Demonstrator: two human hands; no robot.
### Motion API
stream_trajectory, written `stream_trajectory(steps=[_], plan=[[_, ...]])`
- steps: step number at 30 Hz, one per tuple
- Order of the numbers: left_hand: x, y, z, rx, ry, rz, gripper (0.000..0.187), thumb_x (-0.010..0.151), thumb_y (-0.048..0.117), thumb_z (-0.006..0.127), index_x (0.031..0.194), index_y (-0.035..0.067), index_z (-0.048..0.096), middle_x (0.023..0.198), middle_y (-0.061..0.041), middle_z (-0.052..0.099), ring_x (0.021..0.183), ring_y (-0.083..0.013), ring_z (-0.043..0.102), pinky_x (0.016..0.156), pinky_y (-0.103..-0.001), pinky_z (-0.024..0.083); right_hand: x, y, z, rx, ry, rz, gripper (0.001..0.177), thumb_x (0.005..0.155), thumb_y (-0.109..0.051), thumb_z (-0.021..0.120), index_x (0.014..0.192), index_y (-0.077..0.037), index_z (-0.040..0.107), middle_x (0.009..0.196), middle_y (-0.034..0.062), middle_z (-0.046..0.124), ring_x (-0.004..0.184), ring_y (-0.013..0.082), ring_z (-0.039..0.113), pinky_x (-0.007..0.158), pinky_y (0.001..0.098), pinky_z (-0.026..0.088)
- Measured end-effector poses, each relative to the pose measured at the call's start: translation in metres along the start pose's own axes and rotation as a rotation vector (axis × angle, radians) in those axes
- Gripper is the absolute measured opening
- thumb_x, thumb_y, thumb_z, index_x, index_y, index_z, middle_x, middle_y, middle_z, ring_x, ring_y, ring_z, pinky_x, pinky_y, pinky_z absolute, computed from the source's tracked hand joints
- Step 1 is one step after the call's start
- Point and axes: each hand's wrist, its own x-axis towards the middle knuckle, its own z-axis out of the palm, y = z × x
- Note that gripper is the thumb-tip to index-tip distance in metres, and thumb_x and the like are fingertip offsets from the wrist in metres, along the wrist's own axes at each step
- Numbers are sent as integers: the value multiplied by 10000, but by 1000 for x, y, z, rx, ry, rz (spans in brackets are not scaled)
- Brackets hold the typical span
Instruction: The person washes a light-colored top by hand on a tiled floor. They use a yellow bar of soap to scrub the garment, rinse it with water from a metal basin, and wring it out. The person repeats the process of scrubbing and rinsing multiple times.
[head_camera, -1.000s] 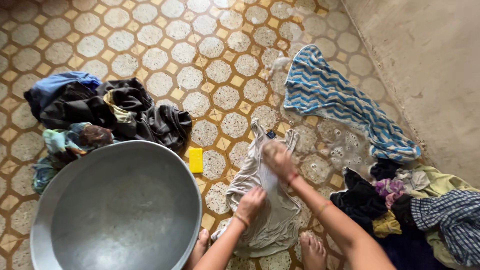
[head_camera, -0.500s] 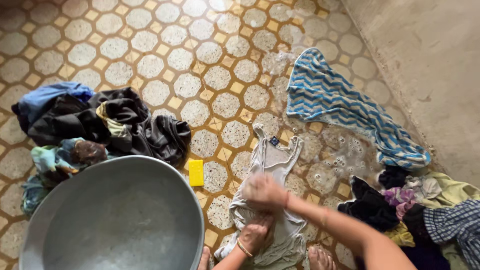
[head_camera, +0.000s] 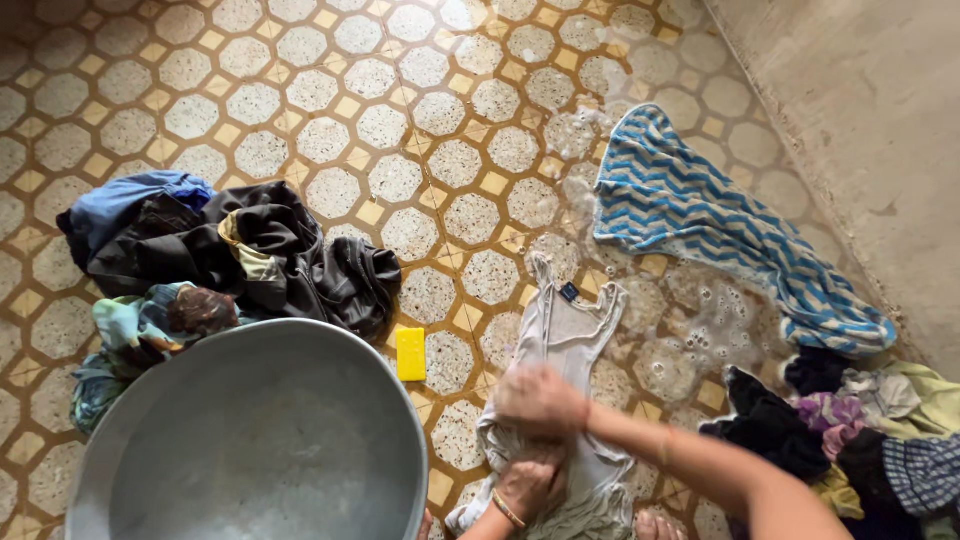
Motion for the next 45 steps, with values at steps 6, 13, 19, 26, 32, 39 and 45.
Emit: stream_trajectory(steps=[6, 13, 19, 26, 32, 39, 45], plan=[[-1, -3, -4, 122, 337, 262, 514, 921, 191, 641, 1360, -73, 602, 1404, -260, 633, 1333, -366, 598, 1173, -459, 429, 23, 144, 63, -41, 41, 289, 525, 972, -279, 616, 1475, -180, 502, 1376, 222, 523, 1198, 346, 519, 858, 452, 539], [9, -5, -2, 63, 347, 233, 439, 894, 158, 701, 1294, -13, 644, 1418, -220, 628, 1342, -349, 589, 1184, -450, 407, 75, 244, 92, -156, -305, 716, 555, 1018, -394, 503, 1516, -153, 471, 1539, 235, 429, 1419, 458, 388, 1027, 710, 360], [9, -7, 4, 74, 373, 190, 410, 853, 170, 720, 1233, 26, 663, 1384, -178, 648, 1320, -320, 592, 1154, -424, 422, -16, 102, 32, 169, -312, 761, 529, 1000, -501, 459, 1478, -280, 508, 1603, 19, 385, 1454, 228, 333, 1083, 739, 222], [32, 2, -32, 250, 215, 17, 211, 1000, 266, 614, 1170, 158, 678, 1096, -110, 734, 981, -254, 716, 840, -379, 577, -77, -12, -36, 335, -438, 1000, 643, 827, -521, 734, 1382, -250, 554, 1464, 138, 480, 1307, 335, 502, 991, 514, 474], [-2, 31, -63, 859, 1070, 129, 852, 501, 699, 430, 1123, 141, 591, 988, -132, 690, 877, -315, 687, 705, -446, 546, -82, -104, -73, 637, -544, 1091, 621, 813, -241, 777, 1374, -194, 514, 1211, 197, 601, 1048, 405, 644, 862, 499, 540], [2, 20, -37, 220, 164, -294, 207, 992, 294, 564, 1096, 117, 585, 1048, -184, 723, 968, -375, 697, 831, -494, 552, -87, -135, -79, 766, -401, 1249, 539, 757, -123, 725, 1284, -178, 623, 1121, 209, 632, 986, 405, 652, 865, 476, 541], [78, 16, -88, -51, 489, -418, 349, 832, 123, 729, 1125, 94, 542, 1129, -149, 642, 938, -330, 690, 815, -440, 573, -67, -32, -59, 856, 186, 1483, 343, 824, -87, 596, 1148, -141, 696, 1114, 112, 600, 919, 268, 690, 843, 362, 626]])
